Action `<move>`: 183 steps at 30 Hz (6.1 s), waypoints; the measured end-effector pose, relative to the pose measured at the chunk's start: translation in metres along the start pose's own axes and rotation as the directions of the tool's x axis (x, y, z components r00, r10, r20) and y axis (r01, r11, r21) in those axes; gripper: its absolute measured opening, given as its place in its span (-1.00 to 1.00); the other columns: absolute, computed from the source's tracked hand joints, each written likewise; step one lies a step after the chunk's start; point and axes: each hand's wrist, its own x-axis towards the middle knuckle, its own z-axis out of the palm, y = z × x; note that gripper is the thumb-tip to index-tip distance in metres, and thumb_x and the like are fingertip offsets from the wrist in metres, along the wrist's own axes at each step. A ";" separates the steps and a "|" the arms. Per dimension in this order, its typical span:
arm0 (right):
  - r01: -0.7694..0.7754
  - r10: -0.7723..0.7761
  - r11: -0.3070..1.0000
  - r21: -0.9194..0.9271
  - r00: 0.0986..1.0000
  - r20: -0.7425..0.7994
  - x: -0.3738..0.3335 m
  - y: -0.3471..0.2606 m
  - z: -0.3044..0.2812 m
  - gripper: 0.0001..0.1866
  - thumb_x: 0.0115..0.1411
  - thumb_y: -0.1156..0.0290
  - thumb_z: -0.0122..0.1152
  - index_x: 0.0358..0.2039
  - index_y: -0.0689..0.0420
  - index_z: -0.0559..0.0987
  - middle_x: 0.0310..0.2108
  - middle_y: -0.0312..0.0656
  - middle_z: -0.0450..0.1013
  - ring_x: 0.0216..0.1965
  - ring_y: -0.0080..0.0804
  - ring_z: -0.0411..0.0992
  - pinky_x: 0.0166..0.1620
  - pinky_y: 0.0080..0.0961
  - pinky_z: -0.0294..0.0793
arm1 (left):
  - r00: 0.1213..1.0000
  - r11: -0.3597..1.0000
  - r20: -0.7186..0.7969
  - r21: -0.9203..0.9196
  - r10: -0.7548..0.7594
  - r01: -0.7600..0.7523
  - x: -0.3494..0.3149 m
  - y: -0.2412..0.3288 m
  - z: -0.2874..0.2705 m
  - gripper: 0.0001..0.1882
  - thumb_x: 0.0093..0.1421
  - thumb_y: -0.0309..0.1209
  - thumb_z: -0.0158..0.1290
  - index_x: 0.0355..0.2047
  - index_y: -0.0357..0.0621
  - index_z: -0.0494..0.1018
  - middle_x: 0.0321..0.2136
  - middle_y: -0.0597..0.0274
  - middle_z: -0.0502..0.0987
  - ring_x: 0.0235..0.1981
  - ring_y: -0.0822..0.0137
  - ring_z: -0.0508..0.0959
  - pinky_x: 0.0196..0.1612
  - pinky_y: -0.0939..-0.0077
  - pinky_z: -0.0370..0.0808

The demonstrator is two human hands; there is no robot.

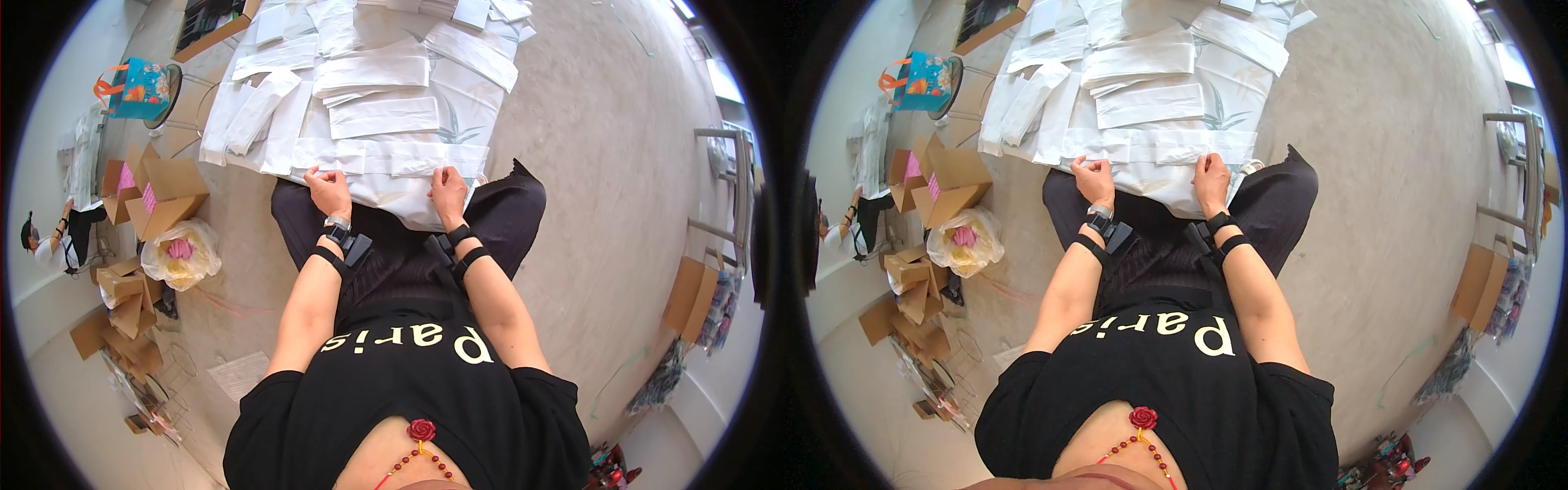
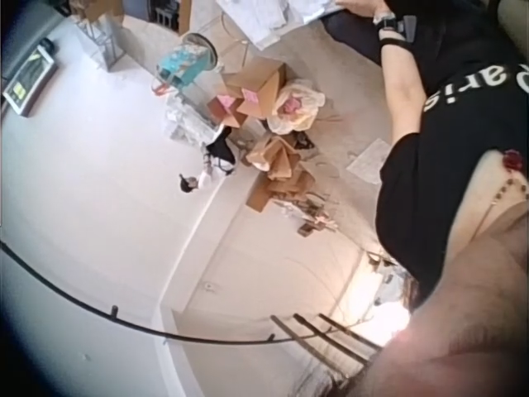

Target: Fold and organize thin white plastic or foam sheets on a table.

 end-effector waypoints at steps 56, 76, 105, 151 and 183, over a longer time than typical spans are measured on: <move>-0.409 0.558 0.655 0.635 0.829 -0.042 0.068 0.090 -0.047 -0.63 0.34 0.27 0.28 -0.02 0.29 0.50 -0.14 -0.09 0.51 -0.12 -0.30 0.47 0.00 -0.27 0.42 | 0.544 0.707 0.466 -0.329 0.698 -0.625 -0.076 0.099 0.074 -0.61 0.16 -0.63 0.12 0.02 -0.15 0.51 -0.07 -0.01 0.46 0.01 -0.05 0.49 0.11 0.15 0.47; 0.219 -0.139 0.909 0.355 0.961 -0.239 0.008 -0.036 -0.065 -0.78 0.31 0.52 0.30 -0.04 0.22 0.63 -0.16 -0.22 0.60 -0.15 -0.52 0.54 -0.04 -0.55 0.53 | 0.473 0.703 0.612 -0.201 0.633 -0.682 -0.071 0.100 0.092 -0.37 0.00 -0.50 0.36 0.14 -0.04 0.49 -0.08 0.05 0.40 -0.06 -0.01 0.45 0.06 0.18 0.47; 0.384 -0.378 0.923 0.023 0.916 -0.130 0.013 -0.005 -0.042 -0.80 0.21 0.54 0.30 -0.13 0.18 0.61 -0.25 -0.08 0.54 -0.28 -0.14 0.51 -0.14 -0.26 0.50 | 0.872 0.975 0.449 -0.179 0.197 -0.128 -0.036 0.067 0.081 -0.59 0.22 -0.22 0.24 -0.56 -0.29 0.40 -0.70 0.16 0.37 -0.63 0.30 0.32 -0.47 0.29 0.32; 0.587 -0.555 0.745 -0.318 0.809 0.194 0.064 0.006 -0.055 -0.64 0.09 0.36 0.45 -0.06 -0.11 0.70 -0.18 -0.24 0.52 -0.06 -0.22 0.46 0.06 -0.23 0.39 | 0.876 0.960 0.394 -0.082 0.278 -0.268 -0.035 0.057 0.086 -0.64 0.21 -0.22 0.18 -0.48 -0.30 0.41 -0.64 0.09 0.37 -0.57 0.25 0.32 -0.42 0.24 0.32; 0.681 -0.546 0.648 -0.342 0.728 0.415 0.073 0.003 -0.069 -0.30 -0.03 0.22 0.56 0.20 -0.10 0.60 -0.09 -0.16 0.45 -0.04 -0.14 0.42 0.07 -0.22 0.41 | 0.375 0.484 0.724 0.065 0.579 -0.873 -0.091 0.052 0.048 -0.09 0.32 0.16 0.03 0.50 -0.06 0.06 0.55 0.14 -0.08 0.57 0.11 -0.18 0.53 -0.05 -0.30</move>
